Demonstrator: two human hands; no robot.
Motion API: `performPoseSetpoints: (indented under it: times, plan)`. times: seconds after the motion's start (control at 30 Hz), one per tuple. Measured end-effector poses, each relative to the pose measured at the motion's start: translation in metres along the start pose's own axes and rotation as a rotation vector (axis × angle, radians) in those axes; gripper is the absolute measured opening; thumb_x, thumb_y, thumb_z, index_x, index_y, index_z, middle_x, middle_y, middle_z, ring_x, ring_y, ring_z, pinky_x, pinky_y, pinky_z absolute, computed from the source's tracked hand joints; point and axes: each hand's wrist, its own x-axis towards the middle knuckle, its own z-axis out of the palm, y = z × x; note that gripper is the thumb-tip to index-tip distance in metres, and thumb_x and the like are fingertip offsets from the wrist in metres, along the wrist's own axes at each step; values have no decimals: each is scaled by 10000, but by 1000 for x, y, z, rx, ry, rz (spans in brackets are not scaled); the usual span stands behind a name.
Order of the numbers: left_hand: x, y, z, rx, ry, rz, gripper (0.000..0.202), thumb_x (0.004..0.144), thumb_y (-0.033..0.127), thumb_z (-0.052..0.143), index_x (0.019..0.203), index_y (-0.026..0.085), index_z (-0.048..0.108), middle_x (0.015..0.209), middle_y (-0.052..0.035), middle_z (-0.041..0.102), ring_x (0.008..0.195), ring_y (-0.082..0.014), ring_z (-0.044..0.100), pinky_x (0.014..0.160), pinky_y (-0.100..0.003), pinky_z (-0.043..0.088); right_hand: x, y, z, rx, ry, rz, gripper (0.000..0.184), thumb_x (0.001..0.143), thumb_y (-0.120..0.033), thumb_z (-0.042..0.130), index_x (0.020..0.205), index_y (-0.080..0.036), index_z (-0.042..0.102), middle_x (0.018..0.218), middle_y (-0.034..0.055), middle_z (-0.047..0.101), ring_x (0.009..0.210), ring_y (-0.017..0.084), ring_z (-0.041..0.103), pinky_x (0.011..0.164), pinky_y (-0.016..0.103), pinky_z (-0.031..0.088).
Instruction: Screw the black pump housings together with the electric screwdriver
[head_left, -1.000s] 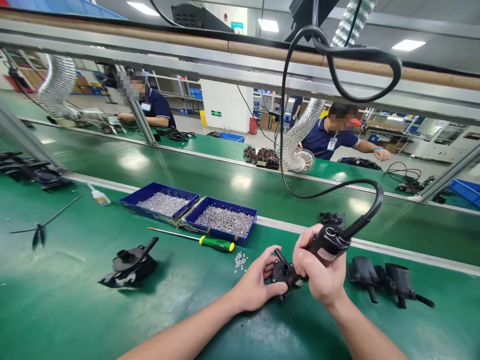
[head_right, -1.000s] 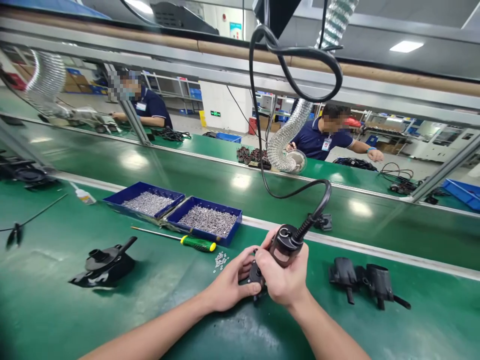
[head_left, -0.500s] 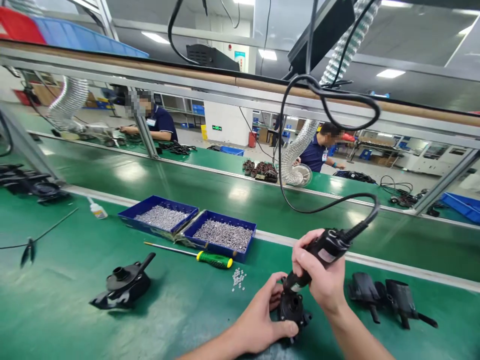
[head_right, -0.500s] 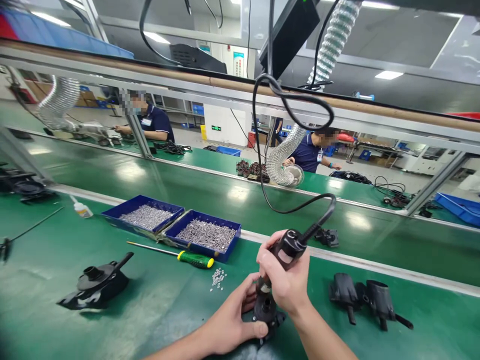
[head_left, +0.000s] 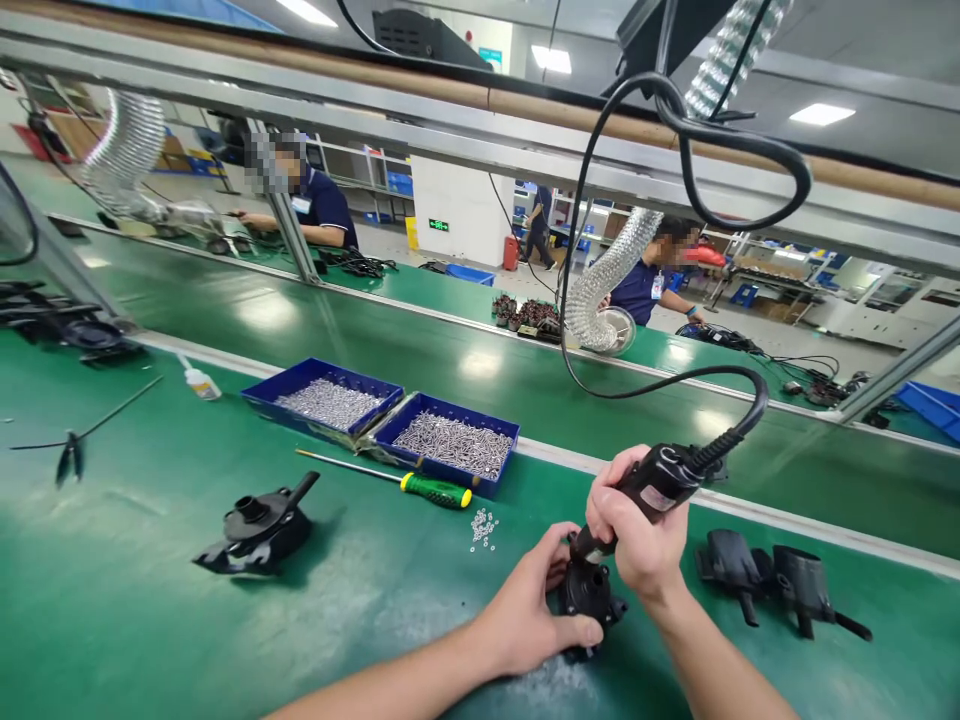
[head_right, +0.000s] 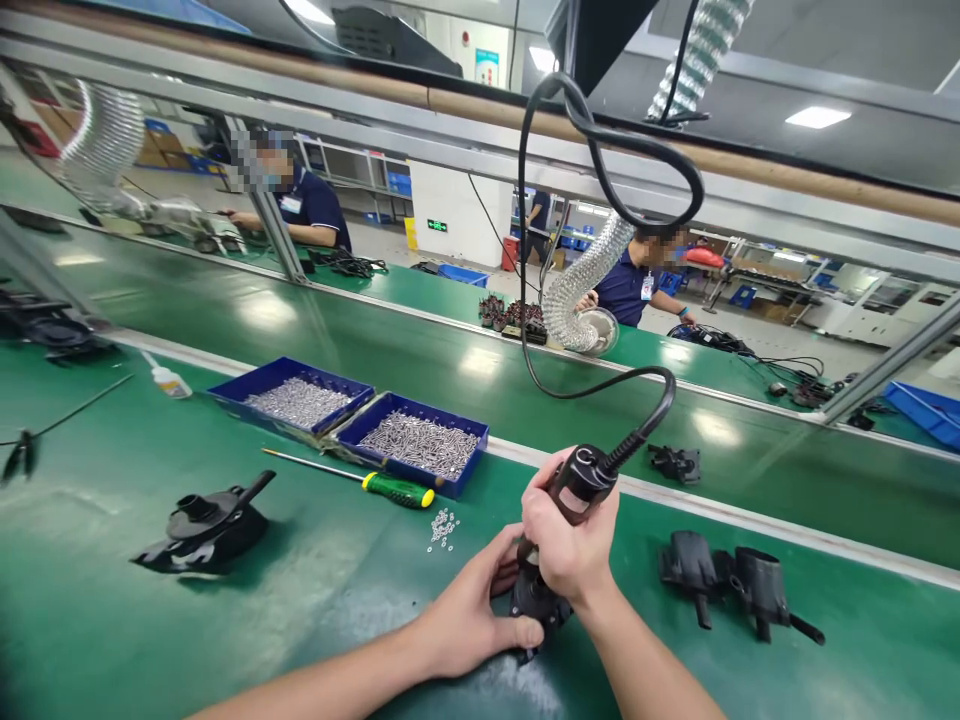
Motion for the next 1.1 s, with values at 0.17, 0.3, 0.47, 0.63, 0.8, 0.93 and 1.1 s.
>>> performPoseSetpoints:
  times: [0.17, 0.3, 0.47, 0.63, 0.8, 0.93, 1.1]
  plan:
    - [0, -2, 0, 17, -5, 32, 872, 664, 253, 984, 1392, 235, 505, 1318, -111, 656, 1320, -358, 601, 1170, -525, 437, 0, -4, 1, 18, -62, 28, 163, 772, -215, 727, 842, -220, 580, 604, -63, 567, 412, 83, 440, 419, 238, 371]
    - [0, -1, 0, 32, -23, 48, 870, 669, 292, 994, 1392, 237, 513, 1321, -108, 657, 1312, -355, 602, 1155, -511, 449, 1, -1, -2, 32, -102, 66, 164, 795, -247, 733, 847, -214, 581, 612, -56, 566, 418, 88, 443, 423, 242, 364]
    - [-1, -1, 0, 38, -24, 55, 887, 655, 326, 1006, 1385, 237, 509, 1311, -111, 649, 1300, -355, 597, 1138, -500, 452, -1, 3, -2, -43, -55, 14, 174, 873, -309, 725, 857, -218, 578, 577, -70, 518, 436, 97, 434, 446, 253, 372]
    - [-1, -4, 3, 12, -41, 76, 879, 665, 396, 1000, 1364, 229, 494, 1283, -130, 663, 1240, -354, 620, 1110, -506, 458, -7, 7, 5, -196, 42, -9, 245, 893, -399, 748, 861, -213, 591, 604, -57, 526, 494, 109, 467, 488, 269, 399]
    - [-1, -7, 4, 76, 1, 57, 884, 641, 341, 987, 1343, 221, 462, 1246, -120, 668, 1215, -342, 631, 1094, -489, 468, 2, 0, 1, -108, 25, 30, 265, 888, -403, 771, 874, -212, 587, 542, -73, 523, 443, 107, 465, 457, 250, 394]
    - [-3, -1, -2, 254, 52, -54, 1311, 482, 275, 1012, 1509, 230, 200, 1299, -136, 640, 1176, -346, 644, 1120, -531, 450, 25, -2, -23, 49, 190, 22, 288, 824, -330, 821, 937, -228, 577, 621, -65, 614, 454, 105, 506, 467, 239, 425]
    - [-7, 8, -9, 307, -22, -161, 1371, 559, 162, 884, 1593, 240, -13, 1245, -121, 673, 1121, -319, 666, 1085, -509, 472, 51, 45, -54, 39, 416, 100, 438, 741, -426, 873, 952, -228, 545, 678, -70, 605, 529, 106, 540, 523, 242, 464]
